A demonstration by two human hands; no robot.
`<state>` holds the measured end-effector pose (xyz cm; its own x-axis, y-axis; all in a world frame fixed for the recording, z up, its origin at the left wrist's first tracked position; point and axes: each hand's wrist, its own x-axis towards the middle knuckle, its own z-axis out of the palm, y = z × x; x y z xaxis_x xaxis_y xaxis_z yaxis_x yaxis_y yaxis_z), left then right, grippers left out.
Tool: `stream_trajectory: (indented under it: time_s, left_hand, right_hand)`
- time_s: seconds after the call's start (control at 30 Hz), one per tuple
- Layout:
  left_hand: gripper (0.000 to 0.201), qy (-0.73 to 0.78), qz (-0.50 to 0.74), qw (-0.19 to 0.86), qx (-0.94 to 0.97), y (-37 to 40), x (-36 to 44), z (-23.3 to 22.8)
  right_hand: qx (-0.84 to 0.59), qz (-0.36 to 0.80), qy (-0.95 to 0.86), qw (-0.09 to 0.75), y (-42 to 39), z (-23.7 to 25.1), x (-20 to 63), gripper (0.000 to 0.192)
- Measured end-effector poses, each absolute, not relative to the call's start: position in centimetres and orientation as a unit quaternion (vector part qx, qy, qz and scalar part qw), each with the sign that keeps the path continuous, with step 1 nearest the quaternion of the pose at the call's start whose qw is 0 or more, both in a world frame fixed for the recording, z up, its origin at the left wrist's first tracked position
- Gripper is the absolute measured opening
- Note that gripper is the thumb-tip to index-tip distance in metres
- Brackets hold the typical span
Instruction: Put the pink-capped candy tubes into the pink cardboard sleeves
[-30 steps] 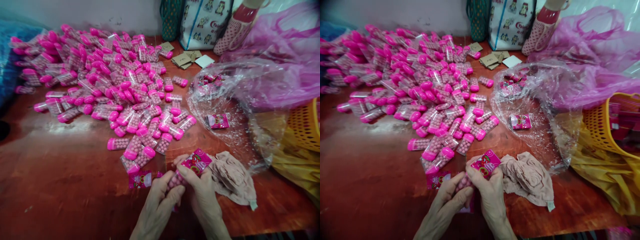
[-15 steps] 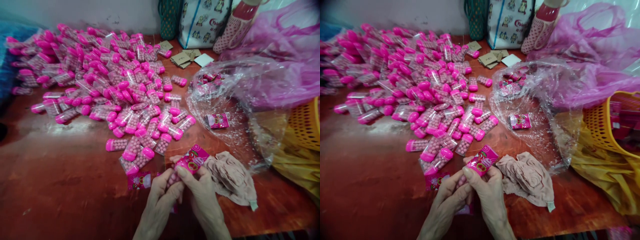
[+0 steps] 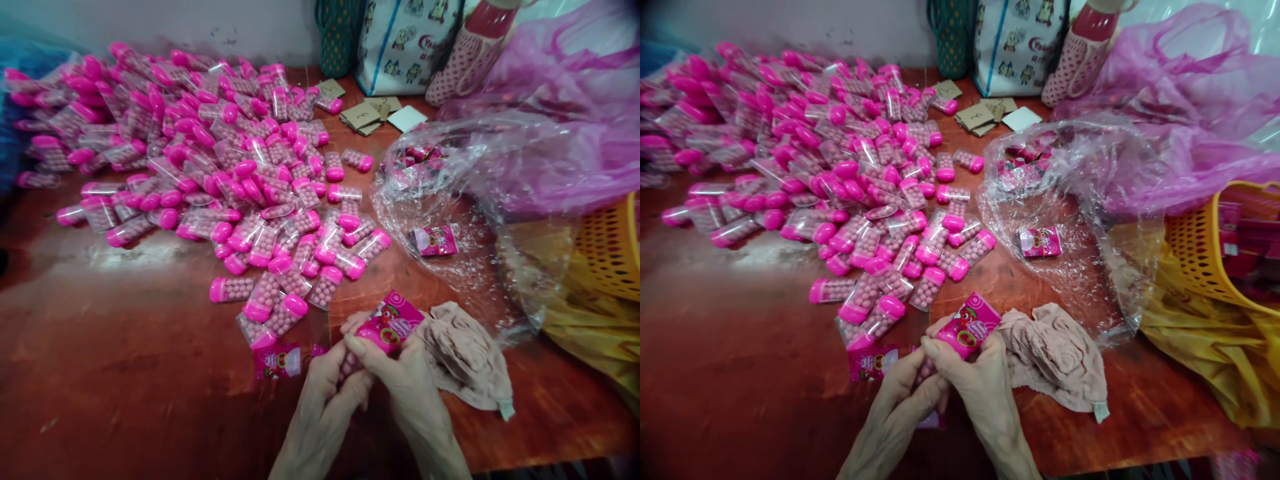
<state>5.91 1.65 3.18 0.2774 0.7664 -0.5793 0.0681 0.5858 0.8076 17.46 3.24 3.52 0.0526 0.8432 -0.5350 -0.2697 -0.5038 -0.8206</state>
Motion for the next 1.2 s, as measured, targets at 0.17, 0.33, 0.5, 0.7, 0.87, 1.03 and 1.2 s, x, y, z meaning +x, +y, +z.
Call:
stream_trajectory:
  time_s: [0.17,0.33,0.5,0.7,0.87,1.03,1.2]
  left_hand:
    - [0.014,0.579,0.225,0.687,0.378,1.7,6.0,3.8]
    - [0.014,0.583,0.231,0.691,0.36,1.0,5.8,3.4]
    - [0.019,0.536,0.268,0.74,0.306,1.4,6.4,2.8]
    - [0.02,0.463,0.3,0.813,0.187,2.4,6.3,2.4]
    - [0.02,0.497,0.331,0.78,0.188,2.4,6.0,3.3]
    - [0.039,0.55,0.385,0.726,0.148,1.8,6.7,3.5]
    - [0.036,0.54,0.342,0.692,0.335,1.4,6.1,4.3]
  right_hand:
    - [-0.56,0.598,-0.183,0.544,3.0,2.7,17.2,0.006]
    - [-0.604,0.59,-0.248,0.474,2.8,2.8,16.7,0.007]
    - [-0.68,0.571,-0.236,0.395,2.4,2.6,16.7,0.022]
    - [-0.53,0.656,-0.18,0.506,2.3,2.2,16.8,0.022]
    - [-0.555,0.634,-0.208,0.497,2.2,2.6,15.9,0.018]
    - [-0.529,0.646,-0.203,0.511,1.6,2.4,15.0,0.018]
    - [-0.459,0.691,-0.179,0.529,1.7,3.0,16.6,0.025]
